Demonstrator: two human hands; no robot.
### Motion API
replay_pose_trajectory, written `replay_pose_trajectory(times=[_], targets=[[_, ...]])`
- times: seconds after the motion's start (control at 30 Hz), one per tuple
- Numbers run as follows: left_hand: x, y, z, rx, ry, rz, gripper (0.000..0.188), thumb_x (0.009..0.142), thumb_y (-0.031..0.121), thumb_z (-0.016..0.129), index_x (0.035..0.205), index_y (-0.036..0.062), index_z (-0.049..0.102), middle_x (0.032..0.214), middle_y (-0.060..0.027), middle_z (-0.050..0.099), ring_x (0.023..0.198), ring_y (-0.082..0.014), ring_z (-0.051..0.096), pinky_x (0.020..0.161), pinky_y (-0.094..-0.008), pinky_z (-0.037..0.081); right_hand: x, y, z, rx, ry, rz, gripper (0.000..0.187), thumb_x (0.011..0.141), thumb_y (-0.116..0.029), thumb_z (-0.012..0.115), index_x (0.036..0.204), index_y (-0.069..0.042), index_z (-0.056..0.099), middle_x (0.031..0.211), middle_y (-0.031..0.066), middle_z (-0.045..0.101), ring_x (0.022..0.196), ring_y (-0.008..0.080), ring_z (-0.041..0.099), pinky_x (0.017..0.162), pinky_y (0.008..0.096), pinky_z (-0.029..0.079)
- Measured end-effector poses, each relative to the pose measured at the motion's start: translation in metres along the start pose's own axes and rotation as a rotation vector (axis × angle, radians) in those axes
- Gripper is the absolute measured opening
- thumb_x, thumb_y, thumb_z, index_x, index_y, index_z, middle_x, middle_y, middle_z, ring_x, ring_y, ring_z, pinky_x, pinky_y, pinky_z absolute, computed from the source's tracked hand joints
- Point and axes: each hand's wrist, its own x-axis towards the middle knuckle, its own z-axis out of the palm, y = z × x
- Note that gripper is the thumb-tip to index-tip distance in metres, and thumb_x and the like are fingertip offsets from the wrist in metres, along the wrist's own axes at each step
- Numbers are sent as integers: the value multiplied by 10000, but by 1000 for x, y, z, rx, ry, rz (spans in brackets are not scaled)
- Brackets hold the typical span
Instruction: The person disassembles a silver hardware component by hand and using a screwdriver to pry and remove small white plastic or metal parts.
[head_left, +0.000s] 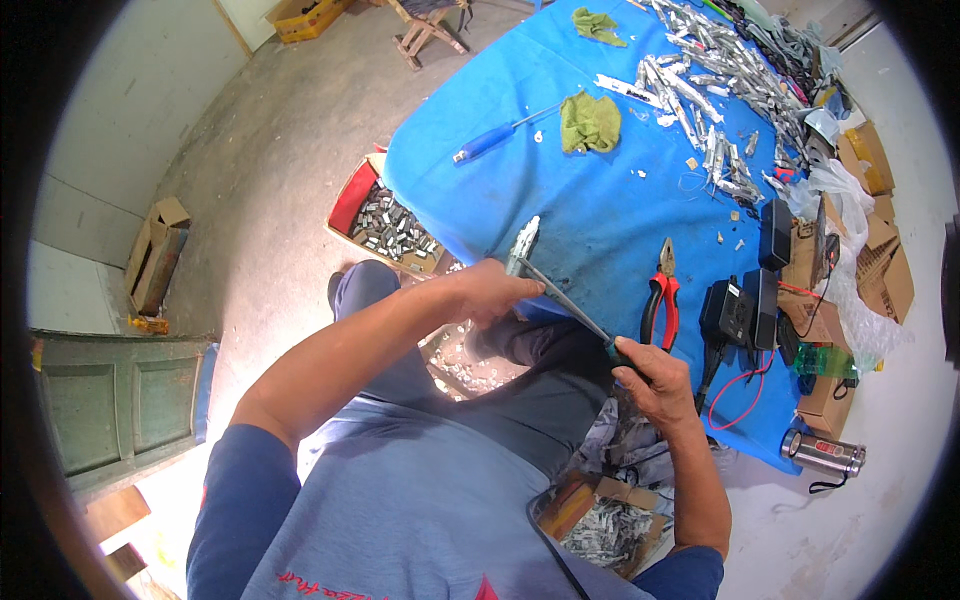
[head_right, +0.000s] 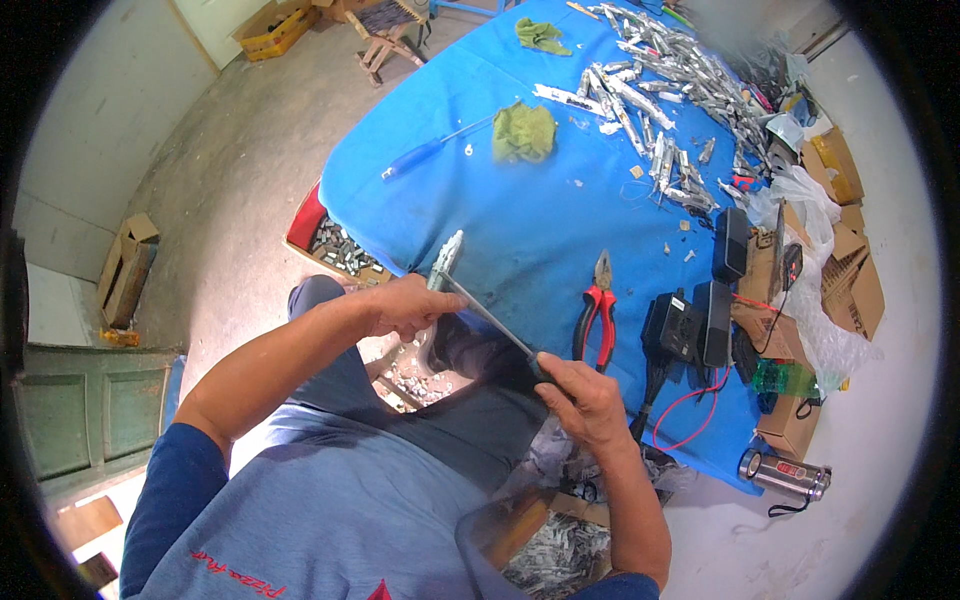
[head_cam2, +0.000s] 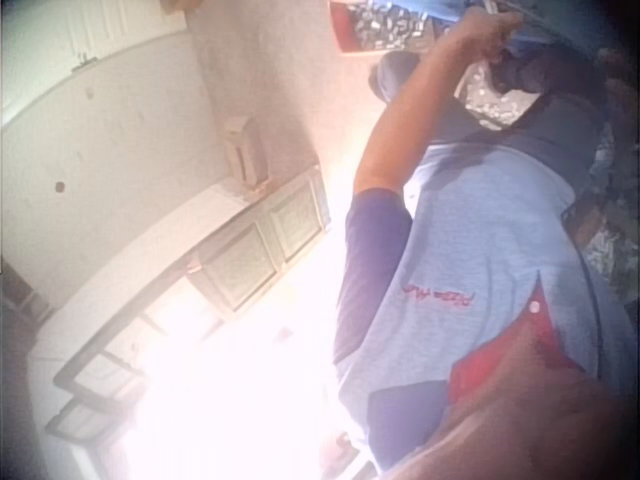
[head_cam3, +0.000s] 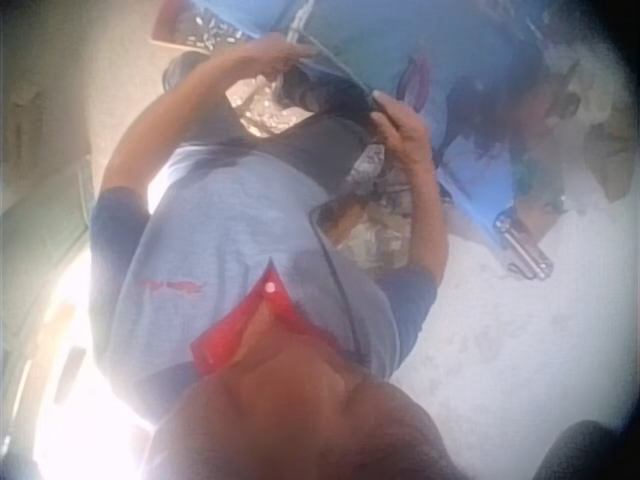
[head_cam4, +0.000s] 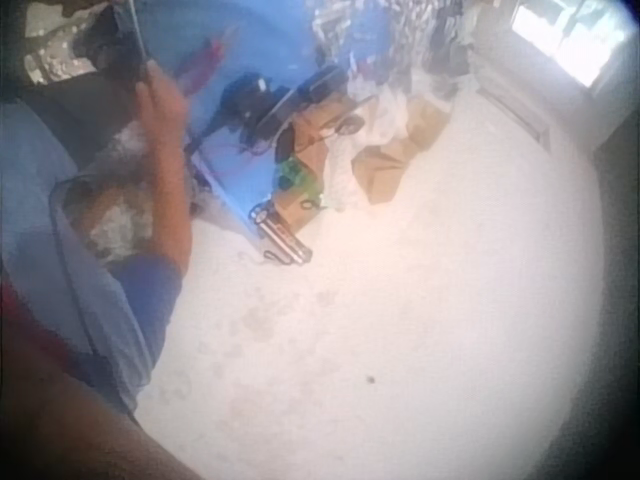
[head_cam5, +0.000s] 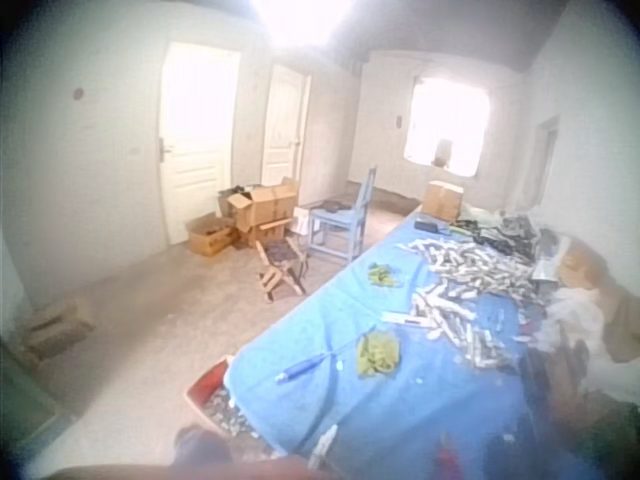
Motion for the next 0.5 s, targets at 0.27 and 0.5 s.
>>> replay_pose_trajectory(times=[0.27, 0.5], targets=[[-2, 1, 0, -65, -44, -22, 410, 892, 376, 667, 641, 117, 471, 565, 33, 338, 464, -100, 285, 434, -291, 212, 10, -6, -14, 146, -137, 267, 377, 806, -67, 732, 1176, -45, 666, 821, 109, 681, 715, 181, 653, 640, 280, 497], [5, -6, -3, -111, -68, -64, 356, 895, 348, 671, 681, 110, 514, 585, 47, 339, 476, -72, 276, 434, -270, 188, 7, -21, -9, -85, -92, 54, 356, 806, -58, 724, 1156, -53, 663, 884, 133, 679, 694, 244, 665, 632, 311, 521]])
